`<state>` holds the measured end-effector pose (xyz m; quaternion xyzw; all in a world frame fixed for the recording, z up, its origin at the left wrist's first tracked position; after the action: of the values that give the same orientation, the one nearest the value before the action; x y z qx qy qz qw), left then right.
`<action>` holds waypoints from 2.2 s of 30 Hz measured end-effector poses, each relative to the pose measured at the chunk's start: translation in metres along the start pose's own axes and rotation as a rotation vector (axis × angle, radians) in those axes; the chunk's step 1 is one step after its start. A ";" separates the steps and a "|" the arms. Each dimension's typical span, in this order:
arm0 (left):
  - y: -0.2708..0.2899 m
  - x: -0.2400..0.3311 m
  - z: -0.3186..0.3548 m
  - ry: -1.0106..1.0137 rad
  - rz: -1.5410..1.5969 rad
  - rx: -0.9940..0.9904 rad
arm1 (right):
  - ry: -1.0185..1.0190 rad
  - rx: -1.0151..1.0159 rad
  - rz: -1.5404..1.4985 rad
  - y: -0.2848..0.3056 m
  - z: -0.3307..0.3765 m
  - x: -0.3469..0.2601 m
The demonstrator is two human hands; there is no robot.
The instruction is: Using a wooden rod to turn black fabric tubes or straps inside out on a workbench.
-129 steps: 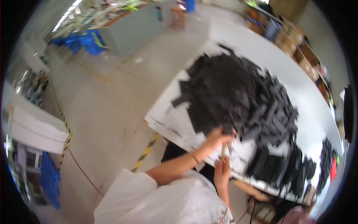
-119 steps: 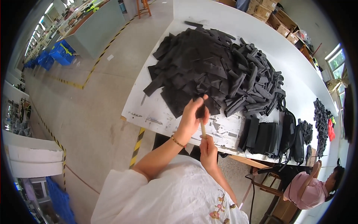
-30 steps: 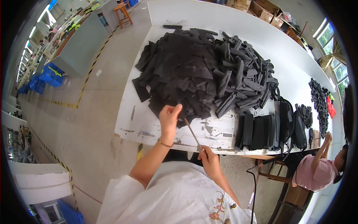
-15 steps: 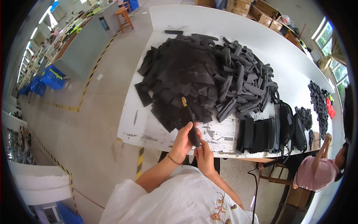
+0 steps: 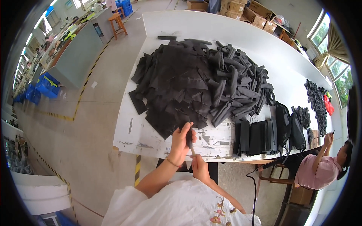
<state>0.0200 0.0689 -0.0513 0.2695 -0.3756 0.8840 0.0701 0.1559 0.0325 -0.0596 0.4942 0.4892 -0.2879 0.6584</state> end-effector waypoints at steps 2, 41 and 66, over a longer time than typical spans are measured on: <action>0.002 0.010 -0.009 -0.043 -0.008 0.036 | -0.080 -0.048 0.027 -0.002 0.006 0.006; -0.049 -0.022 0.049 -0.094 -0.636 -0.607 | 0.190 0.568 -0.261 0.108 -0.115 -0.076; -0.005 0.046 -0.005 -0.933 -0.916 -0.154 | 0.246 0.778 -0.529 0.198 -0.243 -0.130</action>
<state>-0.0193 0.0723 -0.0265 0.7513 -0.2761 0.5258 0.2879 0.1929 0.3141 0.1267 0.5926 0.5283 -0.5466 0.2663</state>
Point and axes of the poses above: each hand's wrist, its own z-axis away from the middle knuckle, its own y-axis out of the back of the hand, x = y × z, the point moved 8 cm from there along -z, towards the middle knuckle, and after that the axes turned 12 degrees about x, right-handed, at the moved point
